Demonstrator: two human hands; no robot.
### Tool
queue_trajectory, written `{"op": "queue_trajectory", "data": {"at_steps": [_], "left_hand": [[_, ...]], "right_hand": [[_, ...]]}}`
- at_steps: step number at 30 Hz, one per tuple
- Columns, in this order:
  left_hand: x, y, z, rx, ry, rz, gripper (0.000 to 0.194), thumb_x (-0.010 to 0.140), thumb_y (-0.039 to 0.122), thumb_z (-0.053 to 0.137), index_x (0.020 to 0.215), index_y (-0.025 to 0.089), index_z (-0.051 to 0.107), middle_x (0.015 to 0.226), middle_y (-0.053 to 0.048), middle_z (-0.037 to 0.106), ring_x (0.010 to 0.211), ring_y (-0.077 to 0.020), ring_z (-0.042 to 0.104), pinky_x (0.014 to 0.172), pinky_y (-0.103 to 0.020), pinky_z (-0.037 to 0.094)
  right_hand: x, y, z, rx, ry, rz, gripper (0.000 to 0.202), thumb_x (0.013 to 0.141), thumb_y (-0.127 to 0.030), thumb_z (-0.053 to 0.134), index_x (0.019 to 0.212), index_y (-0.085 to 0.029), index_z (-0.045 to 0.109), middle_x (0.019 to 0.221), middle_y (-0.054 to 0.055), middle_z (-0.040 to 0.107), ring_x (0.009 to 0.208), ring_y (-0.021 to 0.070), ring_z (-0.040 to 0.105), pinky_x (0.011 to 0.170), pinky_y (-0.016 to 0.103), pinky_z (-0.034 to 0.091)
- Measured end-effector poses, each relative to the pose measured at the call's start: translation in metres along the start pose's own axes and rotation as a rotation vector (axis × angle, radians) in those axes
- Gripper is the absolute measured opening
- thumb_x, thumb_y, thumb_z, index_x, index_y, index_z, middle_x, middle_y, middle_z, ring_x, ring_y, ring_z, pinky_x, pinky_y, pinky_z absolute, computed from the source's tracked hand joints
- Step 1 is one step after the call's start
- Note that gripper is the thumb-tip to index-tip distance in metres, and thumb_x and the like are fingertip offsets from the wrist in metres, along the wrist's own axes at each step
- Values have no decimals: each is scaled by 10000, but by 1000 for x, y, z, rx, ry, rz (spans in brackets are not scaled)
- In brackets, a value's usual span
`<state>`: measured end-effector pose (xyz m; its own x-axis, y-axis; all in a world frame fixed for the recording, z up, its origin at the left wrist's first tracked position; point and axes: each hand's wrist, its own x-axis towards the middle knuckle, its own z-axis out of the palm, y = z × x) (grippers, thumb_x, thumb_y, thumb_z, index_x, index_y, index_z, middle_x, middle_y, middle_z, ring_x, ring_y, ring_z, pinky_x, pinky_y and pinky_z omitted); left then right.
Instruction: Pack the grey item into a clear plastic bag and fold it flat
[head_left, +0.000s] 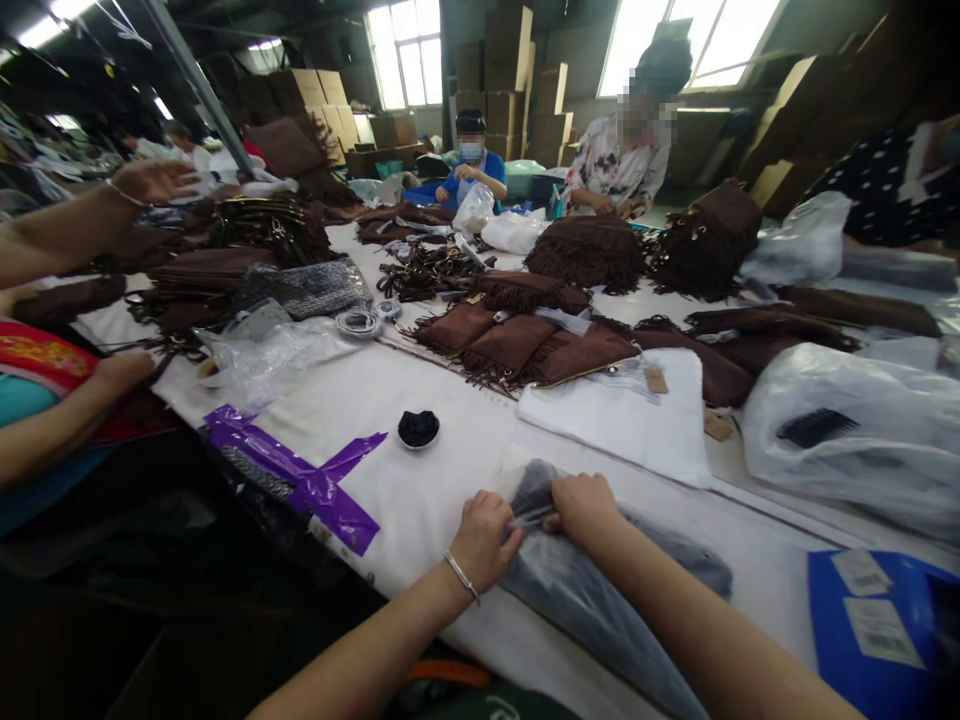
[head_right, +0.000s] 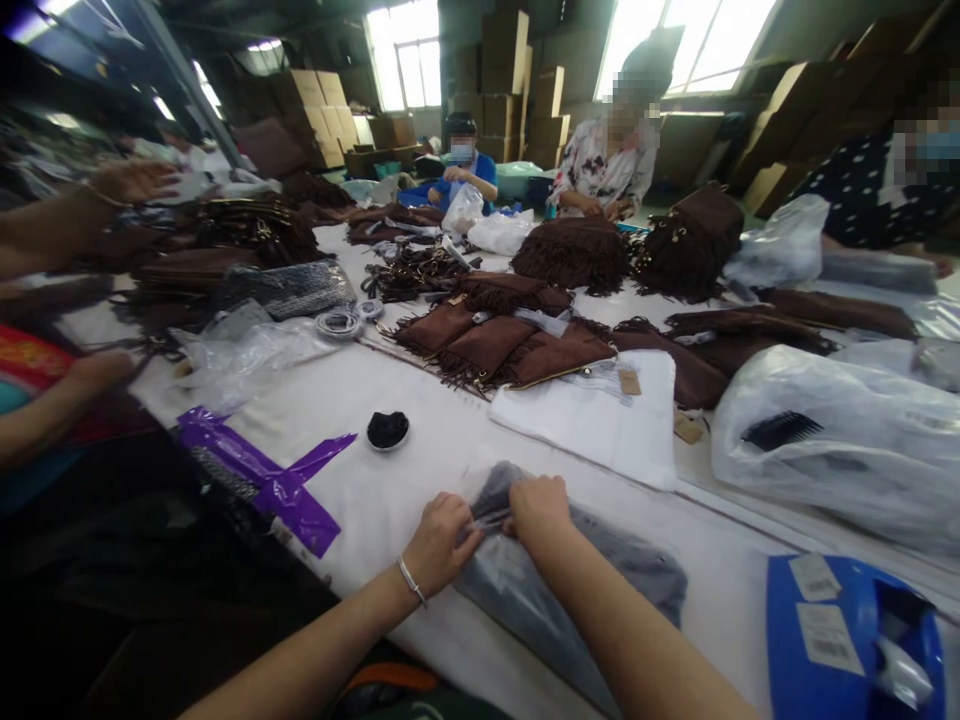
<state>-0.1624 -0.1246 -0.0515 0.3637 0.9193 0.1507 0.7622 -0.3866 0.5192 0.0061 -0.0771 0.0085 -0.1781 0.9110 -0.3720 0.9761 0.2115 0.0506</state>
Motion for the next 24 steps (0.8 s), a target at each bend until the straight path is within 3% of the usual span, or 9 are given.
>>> {"op": "queue_trajectory", "data": {"at_steps": [2, 4, 6, 8, 11, 15, 20, 24], "left_hand": [[-1, 1, -1, 21, -7, -10, 126, 792, 211, 609, 727, 179, 506, 856, -34, 552, 910, -215, 492, 809, -356, 415], [-2, 4, -4, 37, -4, -17, 92, 794, 199, 601, 749, 178, 524, 896, -43, 571, 939, -221, 503, 844, -376, 420], [-3, 10, -8, 64, 20, -2, 70, 793, 194, 602, 844, 173, 559, 1053, -74, 582, 1060, -249, 489, 938, -430, 390], [0, 18, -12, 102, 47, 61, 233, 810, 200, 585, 1040, 172, 557, 1293, -111, 493, 1238, -286, 390, 1042, -494, 302], [10, 31, -11, 143, 41, 216, 432, 887, 237, 488, 1309, 186, 409, 1485, -105, 275, 1378, -271, 205, 1116, -520, 192], [29, 37, 10, 173, -21, 292, 493, 940, 310, 400, 1410, 232, 271, 1511, -61, 215, 1396, -243, 165, 1131, -518, 177], [42, 26, 38, 254, -164, 276, 575, 921, 314, 437, 1436, 253, 189, 1513, -37, 196, 1390, -243, 188, 1113, -512, 234], [45, 17, 47, 314, -113, 331, 572, 918, 282, 413, 1439, 267, 178, 1498, -20, 230, 1374, -233, 239, 1098, -478, 280]], "right_hand": [[-9, 10, -1, -21, 108, 48, 270, 746, -299, 759, 907, -119, 637, 898, 124, 640, 958, 300, 556, 824, 422, 430], [-21, 15, 5, -22, 220, 51, 352, 818, -295, 686, 1108, -122, 586, 1073, 147, 605, 1101, 313, 478, 900, 422, 387], [-32, 15, 20, -12, 278, 1, 474, 889, -355, 587, 1302, -166, 452, 1288, 103, 494, 1246, 271, 349, 1006, 403, 311], [-41, 15, 42, 9, 294, -58, 534, 924, -410, 508, 1390, -215, 336, 1421, 29, 348, 1325, 227, 223, 1072, 393, 235], [-50, 28, 72, 68, 376, -87, 513, 952, -410, 420, 1412, -219, 295, 1465, -3, 249, 1353, 220, 154, 1090, 432, 200], [-62, 58, 95, 158, 564, -35, 522, 979, -445, 279, 1436, -199, 226, 1472, 16, 232, 1365, 217, 103, 1102, 466, 142], [-70, 77, 105, 313, 522, 4, 479, 974, -419, 335, 1412, -228, 296, 1448, 19, 295, 1353, 215, 155, 1114, 469, 119], [-71, 75, 98, 540, 523, -3, 455, 963, -365, 383, 1394, -225, 344, 1435, 46, 319, 1347, 243, 172, 1116, 507, 97]]}}
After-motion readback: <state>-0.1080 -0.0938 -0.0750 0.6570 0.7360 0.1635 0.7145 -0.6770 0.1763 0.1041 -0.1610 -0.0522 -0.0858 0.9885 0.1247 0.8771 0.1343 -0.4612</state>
